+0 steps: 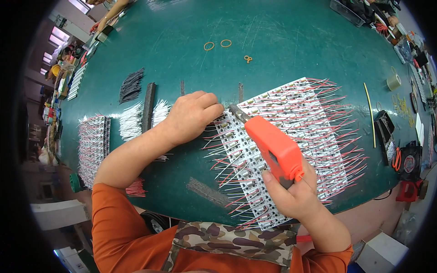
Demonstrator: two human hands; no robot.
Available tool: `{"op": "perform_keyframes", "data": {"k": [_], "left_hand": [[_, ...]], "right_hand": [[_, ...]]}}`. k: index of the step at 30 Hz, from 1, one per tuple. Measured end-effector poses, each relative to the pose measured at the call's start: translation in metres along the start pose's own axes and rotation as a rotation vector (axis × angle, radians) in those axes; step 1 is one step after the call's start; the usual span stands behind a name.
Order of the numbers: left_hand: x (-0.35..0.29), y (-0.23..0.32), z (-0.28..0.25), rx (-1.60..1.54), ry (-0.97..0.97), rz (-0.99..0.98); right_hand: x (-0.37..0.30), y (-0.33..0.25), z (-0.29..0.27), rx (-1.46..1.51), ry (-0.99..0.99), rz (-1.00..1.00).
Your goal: The person solders electronic components onto a circuit board panel by picking up wire pieces from the table, positioning them onto the board by hand, and soldering them using a handheld soldering gun.
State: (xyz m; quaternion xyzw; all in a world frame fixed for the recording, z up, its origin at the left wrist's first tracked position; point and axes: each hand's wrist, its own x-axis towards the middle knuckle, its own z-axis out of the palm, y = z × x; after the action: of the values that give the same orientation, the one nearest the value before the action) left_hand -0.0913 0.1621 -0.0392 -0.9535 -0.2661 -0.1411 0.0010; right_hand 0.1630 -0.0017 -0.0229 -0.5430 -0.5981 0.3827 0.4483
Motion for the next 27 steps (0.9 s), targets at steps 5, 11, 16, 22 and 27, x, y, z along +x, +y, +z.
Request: {"op": "perform_keyframes", "data": {"k": [5, 11, 16, 22, 27], "left_hand": [[0.0, 0.001, -0.001, -0.006, -0.009, -0.012], [0.001, 0.001, -0.002, -0.002, -0.029, -0.011], [0.002, 0.001, -0.004, -0.004, -0.04, -0.012], [0.003, 0.002, -0.003, 0.002, -0.046, -0.018], [0.004, 0.003, -0.006, -0.005, -0.046, -0.022]], "right_hand": [[0.004, -0.01, -0.004, -0.113, -0.072, -0.006], [0.006, -0.015, -0.002, -0.045, -0.084, 0.042], [0.007, -0.013, -0.002, -0.105, -0.088, -0.06], [0.003, -0.008, -0.004, -0.137, -0.12, -0.029], [0.004, -0.013, -0.005, -0.156, -0.117, -0.059]]}}
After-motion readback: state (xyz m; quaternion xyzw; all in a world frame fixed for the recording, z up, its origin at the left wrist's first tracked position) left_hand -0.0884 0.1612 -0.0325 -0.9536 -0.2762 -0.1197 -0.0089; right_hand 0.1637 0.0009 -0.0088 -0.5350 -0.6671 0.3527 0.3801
